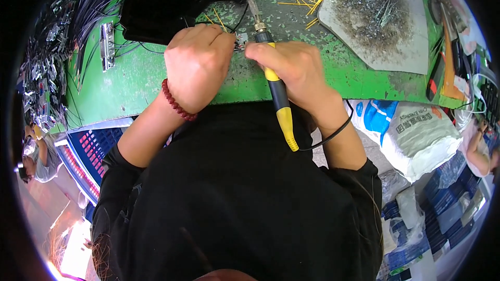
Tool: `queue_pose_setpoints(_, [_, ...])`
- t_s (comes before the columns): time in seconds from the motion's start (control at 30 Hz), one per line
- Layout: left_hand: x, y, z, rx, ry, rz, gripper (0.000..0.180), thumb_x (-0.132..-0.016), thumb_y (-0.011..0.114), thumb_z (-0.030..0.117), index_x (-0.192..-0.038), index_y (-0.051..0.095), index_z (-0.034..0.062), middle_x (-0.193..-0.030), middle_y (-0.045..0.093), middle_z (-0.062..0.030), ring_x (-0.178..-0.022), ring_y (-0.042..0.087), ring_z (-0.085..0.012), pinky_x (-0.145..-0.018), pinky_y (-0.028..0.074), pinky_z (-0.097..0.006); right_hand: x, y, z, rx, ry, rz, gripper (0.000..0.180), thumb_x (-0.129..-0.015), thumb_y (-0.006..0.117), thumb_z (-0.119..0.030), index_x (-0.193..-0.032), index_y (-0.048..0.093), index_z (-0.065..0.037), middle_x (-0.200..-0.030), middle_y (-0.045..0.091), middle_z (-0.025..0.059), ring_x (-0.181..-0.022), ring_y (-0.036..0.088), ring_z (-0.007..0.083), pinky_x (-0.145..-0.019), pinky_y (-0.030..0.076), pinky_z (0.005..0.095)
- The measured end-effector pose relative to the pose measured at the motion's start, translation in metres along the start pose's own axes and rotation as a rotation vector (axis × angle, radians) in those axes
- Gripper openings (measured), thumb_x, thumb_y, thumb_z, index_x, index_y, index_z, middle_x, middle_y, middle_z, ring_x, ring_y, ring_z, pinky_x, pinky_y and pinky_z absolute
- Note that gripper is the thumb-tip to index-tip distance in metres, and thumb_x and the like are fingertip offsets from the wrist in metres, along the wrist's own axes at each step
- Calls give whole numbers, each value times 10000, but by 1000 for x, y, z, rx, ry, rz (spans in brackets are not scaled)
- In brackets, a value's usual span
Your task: The person solders wires onto a circuit board using a soldering iron, then picks up a stack of circuit boards and places them on the table. They continue by soldering more wires onto another circuit board using the soldering iron.
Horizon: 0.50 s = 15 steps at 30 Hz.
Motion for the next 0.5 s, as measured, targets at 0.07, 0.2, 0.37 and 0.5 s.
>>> queue_pose_setpoints(0.07, [0, 0, 0, -2, 3, -3, 40, -649, 604, 110, -661, 566, 105, -697, 561, -37, -702, 592, -202, -649, 459, -327, 1, -9, -1, 81, -32, 95, 255, -729, 666, -70, -976, 626, -118, -672, 601, 19, -562, 603, 219, -489, 436, 334])
queue_pose_setpoints(0.2, [0, 0, 0, -15, -3, -7, 42, -650, 604, 114, -658, 564, 107, -696, 560, -37, -703, 593, -200, -643, 460, -324, -9, -18, 1, 125, -59, 225, 397, -676, 771, -79, -1024, 592, -150, -935, 710, 22, -634, 615, 198, -538, 459, 322])
queue_pose_setpoints(0.37, [-1, 0, -1, -9, -10, -7, 46, -650, 611, 120, -662, 568, 108, -691, 563, -34, -706, 600, -199, -648, 466, -326, -19, -3, 0, 111, -3, 115, 444, -650, 784, -70, -1035, 581, -161, -641, 481, 1, -618, 520, 218, -535, 418, 350])
queue_pose_setpoints(0.5, [-3, -1, -3, 7, -44, -26, 41, -697, 640, 100, -701, 599, 93, -687, 565, -38, -682, 596, -219, -631, 466, -343, -23, 0, -5, 154, 22, 145, 433, -633, 781, -59, -1010, 591, -155, -641, 513, -1, -633, 526, 216, -535, 424, 347])
Point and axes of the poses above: each hand's wrist, its own x-axis away from the middle knuckle, its own y-axis out of the palm, z = x × y, the point moved 6 cm from there along -x, towards the middle knuckle
